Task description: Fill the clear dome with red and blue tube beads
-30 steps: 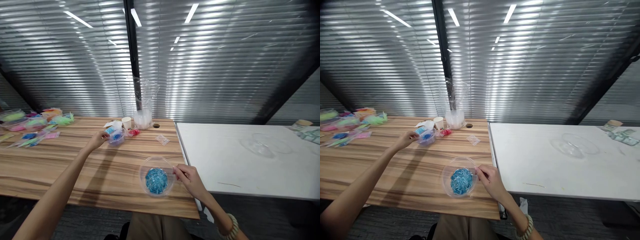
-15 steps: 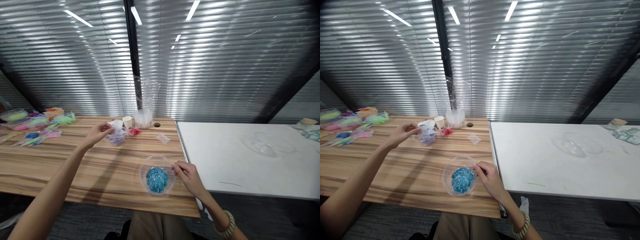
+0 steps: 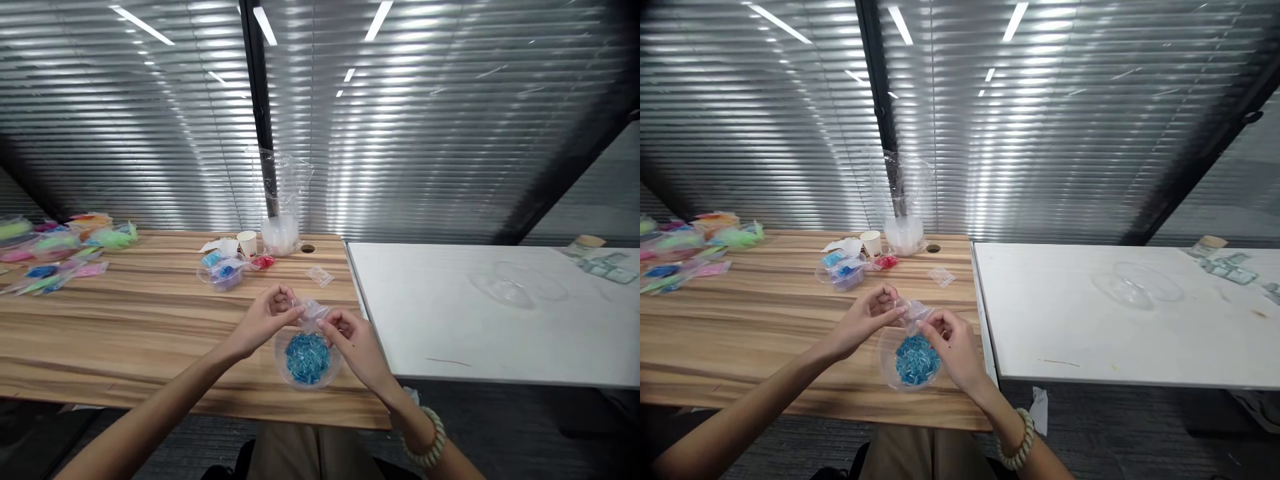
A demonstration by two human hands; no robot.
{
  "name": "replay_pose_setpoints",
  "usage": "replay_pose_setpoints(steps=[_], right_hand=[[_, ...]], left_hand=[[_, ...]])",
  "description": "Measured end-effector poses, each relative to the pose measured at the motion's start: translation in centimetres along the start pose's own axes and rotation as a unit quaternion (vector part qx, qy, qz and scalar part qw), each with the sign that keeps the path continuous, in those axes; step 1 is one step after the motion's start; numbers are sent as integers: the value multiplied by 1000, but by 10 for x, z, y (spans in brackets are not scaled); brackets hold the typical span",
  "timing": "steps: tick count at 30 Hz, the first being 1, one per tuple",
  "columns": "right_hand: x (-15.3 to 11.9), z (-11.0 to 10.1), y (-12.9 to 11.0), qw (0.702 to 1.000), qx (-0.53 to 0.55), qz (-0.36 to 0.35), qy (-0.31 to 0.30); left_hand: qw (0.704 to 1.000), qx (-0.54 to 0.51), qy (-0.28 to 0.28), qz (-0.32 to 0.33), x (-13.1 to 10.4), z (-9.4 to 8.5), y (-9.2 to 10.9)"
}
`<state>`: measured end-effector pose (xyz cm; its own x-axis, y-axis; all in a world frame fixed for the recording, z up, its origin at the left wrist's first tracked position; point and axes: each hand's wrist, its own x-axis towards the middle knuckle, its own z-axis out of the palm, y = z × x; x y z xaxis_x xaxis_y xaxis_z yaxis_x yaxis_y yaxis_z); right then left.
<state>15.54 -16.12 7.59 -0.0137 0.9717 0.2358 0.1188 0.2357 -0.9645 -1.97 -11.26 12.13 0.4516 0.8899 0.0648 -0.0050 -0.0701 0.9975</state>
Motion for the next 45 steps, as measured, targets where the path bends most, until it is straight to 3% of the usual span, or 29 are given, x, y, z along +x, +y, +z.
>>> replay_pose_setpoints(steps=[4, 10, 16, 19, 21, 23, 26, 30, 34, 37, 42, 45], right_hand=[[0, -1, 6, 999, 33, 32, -20], [0, 1, 5, 997, 5, 4, -74], [-2, 5, 4, 996, -42, -17, -74], [-4, 2, 6, 998, -32, -7, -59], [-5, -2, 7, 998, -35, -10, -49], [-7, -7, 8, 998, -39, -11, -42], [-8, -9, 8, 999, -36, -7, -40], [-8, -7, 7, 998, -26, -3, -60], [-9, -8, 8, 997, -29, -3, -70], [-9, -11, 8, 997, -27, -5, -68], [-8, -11, 8, 997, -25, -8, -66], [-8, -10, 7, 997, -26, -9, -68]], left_hand=[[1000, 2, -21, -11, -4, -6, -7], [990, 102, -87, -33, -7, -18, -7], [967, 235, -96, 10, -9, -34, -10], [912, 392, 32, 114, -1, -69, -5], [832, 497, 168, 179, 6, -104, 1], [766, 569, 239, 182, 13, -141, 3], [712, 641, 252, 137, 20, -186, -1], [698, 686, 198, 62, 29, -215, -20], [707, 695, 129, 34, 38, -225, -38], [698, 709, 93, 41, 42, -226, -42], [684, 714, 118, 93, 43, -212, -38], [713, 686, 120, 81, 48, -200, -38]])
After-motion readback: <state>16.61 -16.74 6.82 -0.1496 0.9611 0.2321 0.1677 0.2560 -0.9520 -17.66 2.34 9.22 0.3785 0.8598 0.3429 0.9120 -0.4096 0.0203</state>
